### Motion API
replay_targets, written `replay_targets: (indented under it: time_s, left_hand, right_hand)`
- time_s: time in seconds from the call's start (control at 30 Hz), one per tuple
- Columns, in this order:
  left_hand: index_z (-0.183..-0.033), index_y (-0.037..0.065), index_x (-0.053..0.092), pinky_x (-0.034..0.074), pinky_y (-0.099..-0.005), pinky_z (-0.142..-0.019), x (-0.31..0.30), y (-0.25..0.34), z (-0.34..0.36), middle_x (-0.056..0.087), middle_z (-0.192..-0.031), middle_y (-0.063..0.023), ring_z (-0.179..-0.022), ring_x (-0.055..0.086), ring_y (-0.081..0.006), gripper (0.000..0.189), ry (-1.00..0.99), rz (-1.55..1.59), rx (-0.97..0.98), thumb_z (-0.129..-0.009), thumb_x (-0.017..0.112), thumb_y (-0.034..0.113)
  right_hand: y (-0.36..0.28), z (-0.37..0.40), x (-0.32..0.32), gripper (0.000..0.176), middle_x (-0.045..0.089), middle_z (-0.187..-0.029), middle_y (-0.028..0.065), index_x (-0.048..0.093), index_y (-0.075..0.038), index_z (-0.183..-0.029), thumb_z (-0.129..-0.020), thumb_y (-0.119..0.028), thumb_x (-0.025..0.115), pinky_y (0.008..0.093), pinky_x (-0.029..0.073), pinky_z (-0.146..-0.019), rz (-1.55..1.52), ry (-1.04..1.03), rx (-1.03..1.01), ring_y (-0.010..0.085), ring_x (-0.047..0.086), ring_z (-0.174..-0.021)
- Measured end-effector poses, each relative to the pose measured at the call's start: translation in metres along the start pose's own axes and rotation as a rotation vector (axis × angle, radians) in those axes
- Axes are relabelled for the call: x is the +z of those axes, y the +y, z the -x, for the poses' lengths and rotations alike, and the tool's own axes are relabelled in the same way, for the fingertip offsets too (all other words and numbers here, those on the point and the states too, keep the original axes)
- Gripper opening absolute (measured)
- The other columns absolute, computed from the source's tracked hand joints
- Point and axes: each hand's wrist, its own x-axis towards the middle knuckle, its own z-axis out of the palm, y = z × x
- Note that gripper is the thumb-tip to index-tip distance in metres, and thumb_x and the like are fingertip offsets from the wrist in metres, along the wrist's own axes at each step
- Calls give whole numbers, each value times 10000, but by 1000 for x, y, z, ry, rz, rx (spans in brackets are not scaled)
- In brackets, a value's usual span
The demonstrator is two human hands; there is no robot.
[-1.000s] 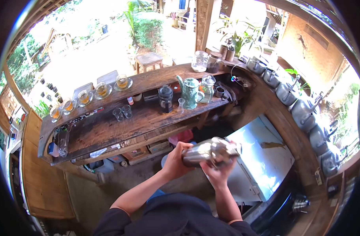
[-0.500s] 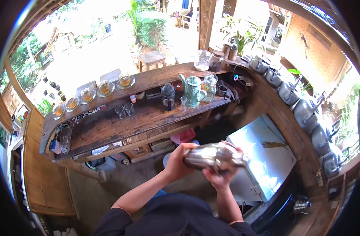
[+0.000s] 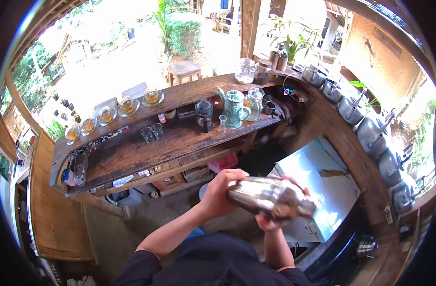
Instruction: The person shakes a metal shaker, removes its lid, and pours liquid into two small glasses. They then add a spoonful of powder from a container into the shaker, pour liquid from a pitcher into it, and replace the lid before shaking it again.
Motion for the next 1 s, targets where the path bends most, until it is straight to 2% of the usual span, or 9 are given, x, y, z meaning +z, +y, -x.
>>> replay_targets:
  time_s: [0.13,0.23,0.3,0.53,0.6,0.67,0.8,0.83,1.0]
  left_hand:
    - [-1209,87,555,559,-408,-913,-5,9,-11,689,-1171,-159,-1090,684,-347,584,7,-16,112,-698,801,-53]
    - [-1219,77,535,560,-393,-911,4,-35,38,682,-1195,-152,-1098,694,-324,626,-57,83,-274,-690,865,20]
    - [-1216,57,542,562,-372,-913,5,-35,47,681,-1219,-149,-1142,691,-293,679,-140,82,-605,-661,929,108]
    - [-1254,57,558,567,-405,-927,-10,13,-16,691,-1213,-141,-1109,691,-313,663,-39,-92,161,-682,892,36]
    - [-1258,61,559,562,-397,-936,-7,3,-8,691,-1212,-147,-1106,691,-315,673,-24,-107,178,-679,903,55]
    - [-1265,77,555,555,-385,-941,4,-28,28,693,-1210,-149,-1118,692,-304,697,-30,76,-320,-669,918,71]
    - [-1278,89,542,549,-385,-952,5,-31,40,691,-1217,-136,-1144,688,-285,748,-103,44,-517,-646,943,98]
    - [-1270,85,547,552,-397,-936,1,-18,26,690,-1200,-142,-1124,688,-308,703,-68,35,-389,-666,905,48]
    - [-1240,62,573,556,-396,-916,-17,11,-26,682,-1194,-132,-1050,687,-318,598,-5,-63,171,-702,803,-60]
  right_hand:
    - [-2,-10,3,1244,497,-1361,196,213,-53,-1513,-619,-450,981,452,546,-1018,-79,-13,-308,336,618,-1205]
    - [23,11,-9,1100,548,-1324,168,345,-30,-1478,-639,-346,981,399,500,-1005,598,-210,-82,279,610,-1161]
    - [16,13,4,1101,530,-1345,157,342,-50,-1480,-633,-350,978,443,458,-1059,360,-67,440,286,576,-1212]
    - [0,-9,-7,1321,447,-1364,194,109,-123,-1529,-614,-546,962,496,540,-1048,-36,-28,-250,345,600,-1217]
    - [12,2,-6,1281,471,-1387,204,183,-107,-1526,-604,-500,981,459,484,-1078,-12,-9,-159,326,602,-1231]
    - [15,-3,-18,1156,500,-1383,183,289,-57,-1506,-640,-374,986,434,455,-1079,676,-383,-233,306,581,-1254]
    - [18,17,1,1123,505,-1389,170,293,-23,-1520,-666,-282,975,459,362,-1149,202,-13,465,308,515,-1297]
    - [20,13,-12,1135,516,-1360,168,296,-20,-1507,-659,-357,971,449,428,-1095,485,-132,44,305,547,-1256]
    - [-10,-21,12,1299,437,-1402,205,136,-182,-1538,-612,-555,967,483,562,-1021,-22,-8,-247,355,645,-1159]
